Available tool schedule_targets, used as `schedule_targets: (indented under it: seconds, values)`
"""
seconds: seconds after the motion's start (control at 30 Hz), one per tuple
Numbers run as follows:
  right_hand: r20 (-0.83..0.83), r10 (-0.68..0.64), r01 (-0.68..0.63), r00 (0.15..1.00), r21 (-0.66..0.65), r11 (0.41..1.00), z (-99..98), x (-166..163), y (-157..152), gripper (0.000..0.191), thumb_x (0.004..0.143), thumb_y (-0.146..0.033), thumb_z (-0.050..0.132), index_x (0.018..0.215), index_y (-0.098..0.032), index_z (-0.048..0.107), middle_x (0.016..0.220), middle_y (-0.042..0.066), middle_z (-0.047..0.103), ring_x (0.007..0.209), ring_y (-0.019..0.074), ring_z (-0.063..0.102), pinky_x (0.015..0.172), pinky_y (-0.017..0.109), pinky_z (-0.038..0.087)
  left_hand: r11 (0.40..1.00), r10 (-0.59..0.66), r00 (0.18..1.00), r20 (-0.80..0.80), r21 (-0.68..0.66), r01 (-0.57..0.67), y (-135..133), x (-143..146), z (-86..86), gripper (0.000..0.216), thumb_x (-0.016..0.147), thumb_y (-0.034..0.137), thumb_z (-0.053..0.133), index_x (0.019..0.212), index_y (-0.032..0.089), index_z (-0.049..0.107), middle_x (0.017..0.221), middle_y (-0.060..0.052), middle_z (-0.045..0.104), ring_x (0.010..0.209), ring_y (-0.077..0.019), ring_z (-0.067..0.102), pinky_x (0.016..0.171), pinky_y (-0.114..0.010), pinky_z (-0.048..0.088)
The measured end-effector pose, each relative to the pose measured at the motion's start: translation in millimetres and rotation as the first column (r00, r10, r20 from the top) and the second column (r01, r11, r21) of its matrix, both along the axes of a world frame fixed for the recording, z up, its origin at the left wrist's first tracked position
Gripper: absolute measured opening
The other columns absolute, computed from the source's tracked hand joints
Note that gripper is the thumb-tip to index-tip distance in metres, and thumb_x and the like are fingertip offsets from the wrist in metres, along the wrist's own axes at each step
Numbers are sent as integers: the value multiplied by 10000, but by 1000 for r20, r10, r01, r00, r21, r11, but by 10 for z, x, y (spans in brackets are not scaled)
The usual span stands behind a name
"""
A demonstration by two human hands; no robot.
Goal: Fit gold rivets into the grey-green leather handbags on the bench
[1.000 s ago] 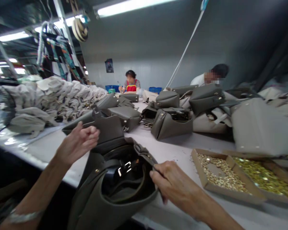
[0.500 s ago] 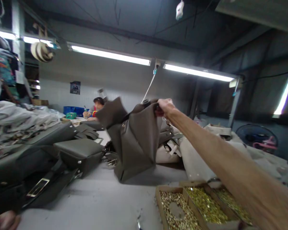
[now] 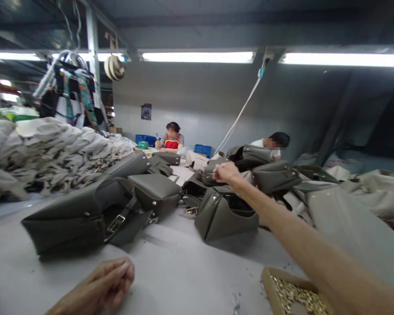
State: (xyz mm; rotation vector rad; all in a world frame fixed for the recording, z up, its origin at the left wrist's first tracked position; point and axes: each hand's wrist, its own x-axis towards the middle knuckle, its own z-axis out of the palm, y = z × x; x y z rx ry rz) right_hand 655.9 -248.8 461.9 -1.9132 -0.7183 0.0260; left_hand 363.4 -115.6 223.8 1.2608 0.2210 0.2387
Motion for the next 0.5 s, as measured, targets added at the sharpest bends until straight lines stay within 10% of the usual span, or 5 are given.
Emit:
schedule_targets:
  seconds: [0.17, 0.5]
  values:
    - [-30, 76, -76, 997, -8, 997, -725, -345, 538, 265, 946, -327, 564, 1119, -127, 562, 1042, 72, 580, 847, 175, 598, 723, 336, 540, 999, -34, 999, -26, -18, 33, 52, -2, -160, 516, 735, 646, 663, 734, 145, 543, 563, 13, 488, 398, -44, 361, 392, -162, 199]
    - [-20, 82, -83, 996, -49, 995, -1169, -232, 1116, 289, 946, -357, 552, 1125, -130, 558, 1059, 75, 571, 869, 186, 586, 747, 353, 525, 997, -73, 996, -49, -14, 72, 54, 17, -162, 493, 795, 629, 608, 768, 143, 537, 656, -14, 502, 507, -61, 379, 477, -172, 239]
